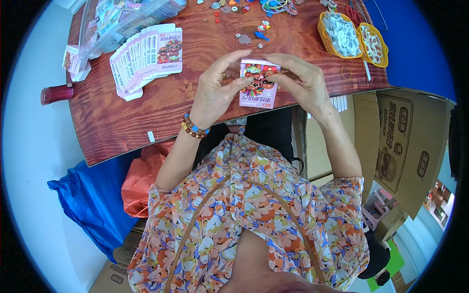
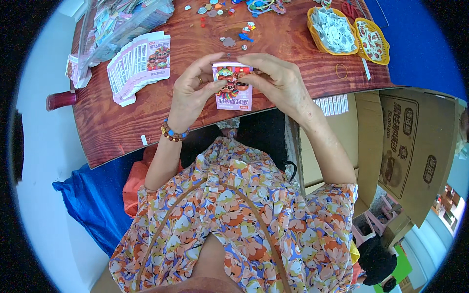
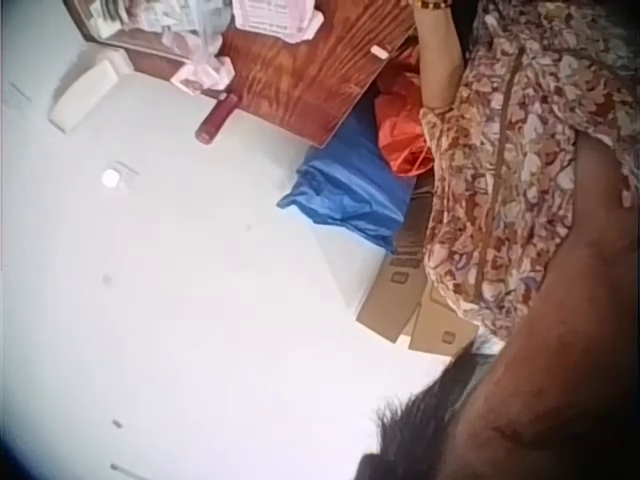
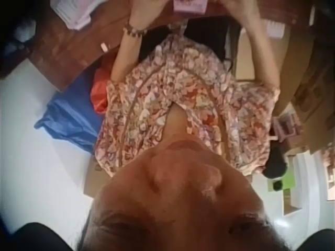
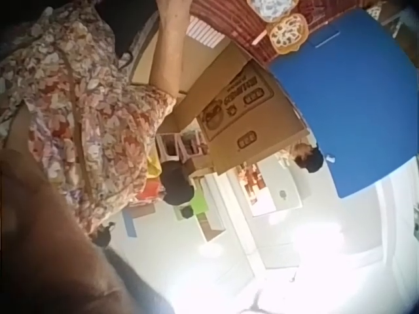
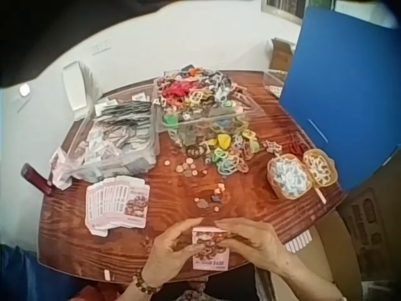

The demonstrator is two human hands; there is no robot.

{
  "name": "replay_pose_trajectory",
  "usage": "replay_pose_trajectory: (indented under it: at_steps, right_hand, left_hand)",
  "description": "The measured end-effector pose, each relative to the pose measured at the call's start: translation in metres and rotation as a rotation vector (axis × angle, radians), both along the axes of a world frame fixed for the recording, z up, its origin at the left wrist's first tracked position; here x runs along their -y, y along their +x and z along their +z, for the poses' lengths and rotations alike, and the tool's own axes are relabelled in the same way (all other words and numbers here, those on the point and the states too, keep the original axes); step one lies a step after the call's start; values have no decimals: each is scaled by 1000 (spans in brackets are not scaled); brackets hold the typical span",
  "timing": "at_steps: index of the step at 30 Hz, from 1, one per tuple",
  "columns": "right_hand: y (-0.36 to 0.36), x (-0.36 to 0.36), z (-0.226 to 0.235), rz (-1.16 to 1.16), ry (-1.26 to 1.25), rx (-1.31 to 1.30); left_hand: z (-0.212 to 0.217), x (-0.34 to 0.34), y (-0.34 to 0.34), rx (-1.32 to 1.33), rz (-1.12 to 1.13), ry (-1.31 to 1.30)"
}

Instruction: Packaging small toys and trinkets into individual pink bags.

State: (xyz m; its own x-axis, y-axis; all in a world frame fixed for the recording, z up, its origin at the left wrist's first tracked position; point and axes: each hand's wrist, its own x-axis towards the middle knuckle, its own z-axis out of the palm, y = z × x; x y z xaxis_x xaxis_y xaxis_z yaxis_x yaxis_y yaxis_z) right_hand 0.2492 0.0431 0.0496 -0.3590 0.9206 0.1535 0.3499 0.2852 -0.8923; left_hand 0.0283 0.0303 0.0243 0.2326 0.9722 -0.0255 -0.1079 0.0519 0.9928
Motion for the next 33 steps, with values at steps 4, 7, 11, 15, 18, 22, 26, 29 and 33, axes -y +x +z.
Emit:
replay_pose_trajectory:
  at_steps: [4, 7, 11, 15, 18, 22, 26, 29, 33]
  right_hand:
    - [19, -7, -5, 145, 171, 4]
    - [24, 5, -7, 41, 89, -89]
    - [27, 44, -29, -30, -334, -384]
    - [101, 95, -43, -401, -306, -743]
    - [211, 119, -52, -800, -447, -540]
    - [343, 137, -165, -1001, -367, 134]
    - [369, 83, -224, -1140, -522, 889]
    - [385, 50, -259, -1203, -696, 917]
    - [390, 39, -327, -967, -637, 915]
  left_hand:
    - [-1, -1, 8, -75, -76, 91]
    - [1, 1, 20, -115, -80, 202]
    - [6, 6, 36, -56, -38, 148]
    - [16, 17, 66, 41, -265, -3]
    - [-3, 10, 67, -89, -242, 30]
    - [-13, -2, 62, -247, -174, 33]
    - [-10, -5, 41, -401, -48, 42]
    - [-10, -5, 14, -495, 58, 63]
    - [-6, -9, -14, -739, 190, 133]
